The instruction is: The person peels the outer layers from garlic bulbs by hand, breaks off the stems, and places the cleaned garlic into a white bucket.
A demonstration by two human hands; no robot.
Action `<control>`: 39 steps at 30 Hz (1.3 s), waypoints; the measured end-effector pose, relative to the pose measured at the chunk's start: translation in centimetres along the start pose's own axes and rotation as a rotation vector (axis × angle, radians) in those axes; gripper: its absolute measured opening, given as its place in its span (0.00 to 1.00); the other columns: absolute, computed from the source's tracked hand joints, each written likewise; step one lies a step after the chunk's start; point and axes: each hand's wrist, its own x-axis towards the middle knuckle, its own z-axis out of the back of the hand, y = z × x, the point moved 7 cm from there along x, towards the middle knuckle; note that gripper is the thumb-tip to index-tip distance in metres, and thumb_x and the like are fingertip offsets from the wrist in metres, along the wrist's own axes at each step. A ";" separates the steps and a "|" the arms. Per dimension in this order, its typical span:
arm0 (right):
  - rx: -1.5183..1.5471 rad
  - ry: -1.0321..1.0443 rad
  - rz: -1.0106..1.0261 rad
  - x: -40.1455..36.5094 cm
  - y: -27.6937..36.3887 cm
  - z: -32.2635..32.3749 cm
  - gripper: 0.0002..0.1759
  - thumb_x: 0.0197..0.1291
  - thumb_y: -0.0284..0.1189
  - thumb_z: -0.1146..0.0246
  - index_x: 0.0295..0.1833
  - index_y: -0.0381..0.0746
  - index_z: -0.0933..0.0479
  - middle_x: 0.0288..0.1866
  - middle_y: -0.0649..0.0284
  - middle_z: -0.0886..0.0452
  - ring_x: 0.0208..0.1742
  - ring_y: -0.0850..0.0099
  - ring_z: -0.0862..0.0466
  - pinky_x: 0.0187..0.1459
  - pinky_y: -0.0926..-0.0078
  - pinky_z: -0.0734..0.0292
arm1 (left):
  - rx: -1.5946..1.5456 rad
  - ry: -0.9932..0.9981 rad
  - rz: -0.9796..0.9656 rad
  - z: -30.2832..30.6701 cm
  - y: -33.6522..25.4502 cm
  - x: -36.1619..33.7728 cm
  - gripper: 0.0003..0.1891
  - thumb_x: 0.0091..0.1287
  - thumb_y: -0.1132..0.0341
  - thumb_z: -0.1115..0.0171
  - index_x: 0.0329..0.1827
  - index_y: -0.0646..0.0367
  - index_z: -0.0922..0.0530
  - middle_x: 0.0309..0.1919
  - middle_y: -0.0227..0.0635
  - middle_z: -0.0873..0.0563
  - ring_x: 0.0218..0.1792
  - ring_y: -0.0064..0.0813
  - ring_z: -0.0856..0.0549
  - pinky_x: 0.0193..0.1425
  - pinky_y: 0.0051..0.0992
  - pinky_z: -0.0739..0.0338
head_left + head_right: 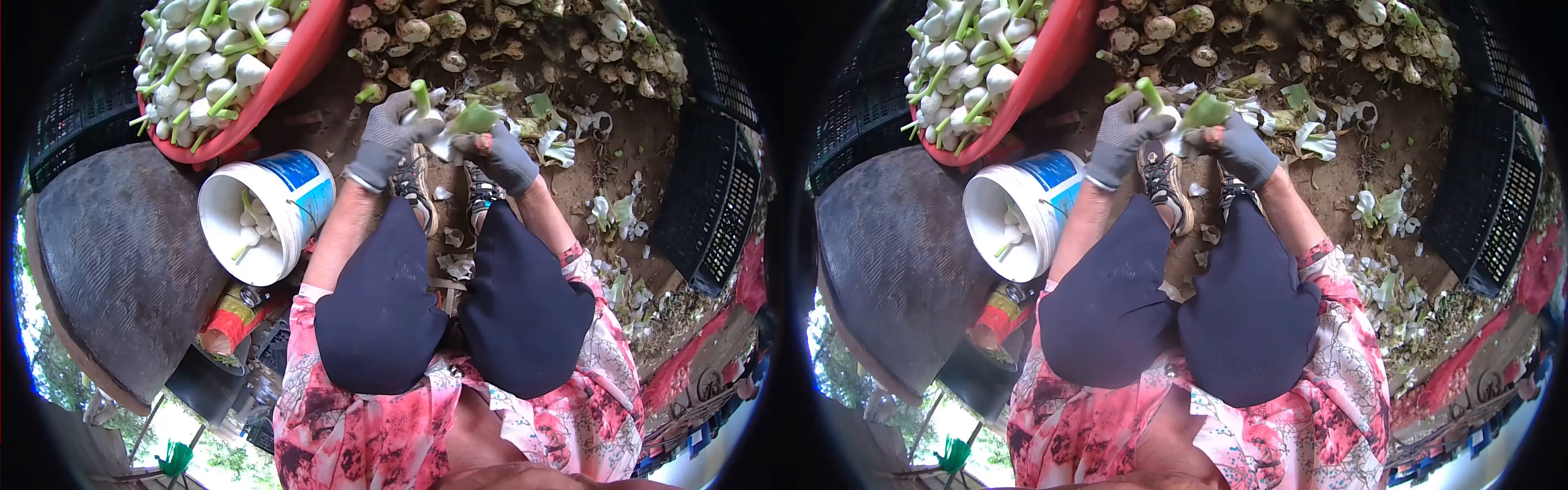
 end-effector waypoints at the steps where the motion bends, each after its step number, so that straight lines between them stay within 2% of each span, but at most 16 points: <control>1: -0.049 0.068 0.067 0.6 -0.3 -0.5 0.14 0.56 0.30 0.39 0.45 0.32 0.24 0.33 0.63 0.19 0.33 0.75 0.19 0.39 0.80 0.24 | -0.300 -0.139 0.117 -0.6 2.0 -0.5 0.18 0.55 0.68 0.30 0.48 0.64 0.21 0.38 0.35 0.15 0.40 0.24 0.17 0.46 0.24 0.22; 4: -0.041 0.070 0.059 0.9 -1.0 1.9 0.21 0.54 0.37 0.34 0.44 0.32 0.26 0.37 0.60 0.19 0.34 0.75 0.18 0.38 0.80 0.21 | -0.988 -0.182 0.226 -1.2 4.4 -0.3 0.09 0.62 0.72 0.36 0.43 0.67 0.21 0.35 0.35 0.16 0.37 0.27 0.16 0.44 0.28 0.19; 8: 0.263 -0.097 0.120 -1.2 -0.8 6.2 0.29 0.50 0.41 0.30 0.51 0.32 0.29 0.47 0.58 0.21 0.40 0.72 0.18 0.42 0.77 0.20 | -1.211 -0.056 0.155 0.0 3.6 0.0 0.21 0.66 0.54 0.44 0.45 0.68 0.23 0.41 0.45 0.17 0.46 0.43 0.18 0.57 0.45 0.25; 9: 0.312 -0.104 0.144 -2.9 1.2 5.0 0.31 0.49 0.43 0.29 0.51 0.33 0.30 0.46 0.58 0.21 0.42 0.71 0.18 0.44 0.77 0.21 | -1.388 -0.154 0.314 0.3 5.0 0.0 0.20 0.67 0.55 0.44 0.45 0.67 0.23 0.41 0.44 0.17 0.46 0.45 0.18 0.56 0.47 0.25; 10: -0.144 -0.166 0.117 -3.5 1.8 5.3 0.31 0.49 0.44 0.29 0.51 0.32 0.29 0.46 0.57 0.21 0.47 0.69 0.20 0.50 0.74 0.23 | -1.471 -0.168 0.354 0.3 6.1 0.4 0.20 0.66 0.53 0.44 0.45 0.65 0.23 0.41 0.43 0.17 0.45 0.46 0.18 0.53 0.46 0.24; 14: 0.304 0.018 0.375 -7.5 4.6 2.6 0.33 0.42 0.58 0.31 0.38 0.38 0.24 0.37 0.60 0.25 0.38 0.70 0.27 0.39 0.75 0.30 | -1.464 -0.275 0.365 1.5 7.3 1.2 0.22 0.64 0.48 0.43 0.47 0.58 0.22 0.41 0.40 0.16 0.41 0.41 0.19 0.44 0.40 0.24; 15: 0.461 0.222 0.464 -7.9 5.8 2.5 0.25 0.51 0.50 0.33 0.37 0.38 0.25 0.37 0.59 0.24 0.43 0.70 0.25 0.40 0.76 0.29 | -1.407 -0.419 0.426 3.3 10.4 1.2 0.23 0.62 0.45 0.42 0.48 0.55 0.22 0.43 0.38 0.16 0.42 0.41 0.20 0.42 0.38 0.26; 16: -0.082 -0.105 0.483 -9.0 5.4 5.2 0.20 0.55 0.44 0.35 0.39 0.37 0.24 0.39 0.58 0.23 0.43 0.72 0.24 0.42 0.76 0.28 | -1.377 -0.481 0.418 4.3 10.2 0.9 0.22 0.62 0.46 0.42 0.48 0.55 0.22 0.43 0.38 0.16 0.43 0.42 0.20 0.42 0.40 0.26; 18: 0.247 -0.276 0.283 -9.7 3.8 9.1 0.13 0.60 0.30 0.41 0.48 0.36 0.24 0.48 0.56 0.22 0.45 0.72 0.20 0.48 0.74 0.24 | -1.367 -0.551 0.396 5.0 9.5 0.6 0.23 0.62 0.48 0.41 0.51 0.56 0.23 0.45 0.39 0.17 0.45 0.43 0.20 0.44 0.40 0.27; 21: -1.426 -0.517 -0.313 -7.3 1.7 12.7 0.25 0.54 0.29 0.37 0.60 0.39 0.29 0.59 0.55 0.25 0.56 0.64 0.23 0.56 0.68 0.25 | -1.478 -0.459 0.361 3.6 8.8 0.9 0.23 0.62 0.49 0.40 0.53 0.57 0.24 0.47 0.39 0.17 0.45 0.40 0.20 0.46 0.40 0.27; 22: -1.683 -0.548 -0.173 -6.3 3.6 9.4 0.31 0.53 0.30 0.37 0.64 0.39 0.32 0.62 0.54 0.28 0.59 0.63 0.25 0.59 0.64 0.28 | -1.477 -0.528 0.372 3.2 8.5 0.9 0.24 0.61 0.50 0.39 0.54 0.57 0.25 0.48 0.39 0.18 0.46 0.41 0.20 0.48 0.41 0.27; 23: -1.385 -0.521 0.110 -5.3 3.5 8.1 0.34 0.52 0.34 0.34 0.66 0.40 0.34 0.63 0.54 0.29 0.59 0.63 0.25 0.61 0.63 0.30 | -1.490 -0.504 0.363 2.7 8.6 1.4 0.24 0.61 0.50 0.39 0.54 0.57 0.25 0.49 0.39 0.18 0.47 0.41 0.21 0.48 0.41 0.27; 27: -0.295 -0.174 0.123 1.9 0.8 0.6 0.37 0.55 0.37 0.33 0.66 0.31 0.37 0.59 0.45 0.27 0.57 0.63 0.23 0.55 0.72 0.26 | -1.500 -0.491 0.377 0.8 9.3 1.9 0.23 0.62 0.50 0.40 0.53 0.56 0.25 0.49 0.39 0.18 0.51 0.40 0.21 0.54 0.46 0.27; 29: -0.177 -0.210 0.069 4.9 -0.1 -1.0 0.25 0.59 0.31 0.37 0.59 0.29 0.32 0.47 0.55 0.20 0.42 0.71 0.19 0.45 0.76 0.22 | -1.446 -0.463 0.336 0.8 10.5 2.2 0.22 0.63 0.51 0.39 0.53 0.56 0.24 0.49 0.38 0.19 0.52 0.40 0.21 0.54 0.48 0.27; 35: 0.276 0.019 0.159 1.7 3.7 -1.0 0.10 0.59 0.26 0.40 0.44 0.34 0.26 0.37 0.63 0.20 0.36 0.74 0.19 0.40 0.78 0.22 | -1.403 -0.571 0.407 2.3 10.7 0.3 0.19 0.62 0.55 0.37 0.52 0.55 0.24 0.49 0.38 0.19 0.52 0.39 0.22 0.53 0.43 0.25; 39: -1.446 -0.587 0.092 2.5 2.9 9.3 0.18 0.47 0.27 0.37 0.48 0.39 0.22 0.46 0.52 0.21 0.46 0.58 0.19 0.50 0.65 0.25 | -1.406 -0.352 0.485 1.7 9.8 -0.9 0.23 0.65 0.51 0.42 0.56 0.56 0.27 0.51 0.41 0.21 0.51 0.42 0.21 0.49 0.44 0.23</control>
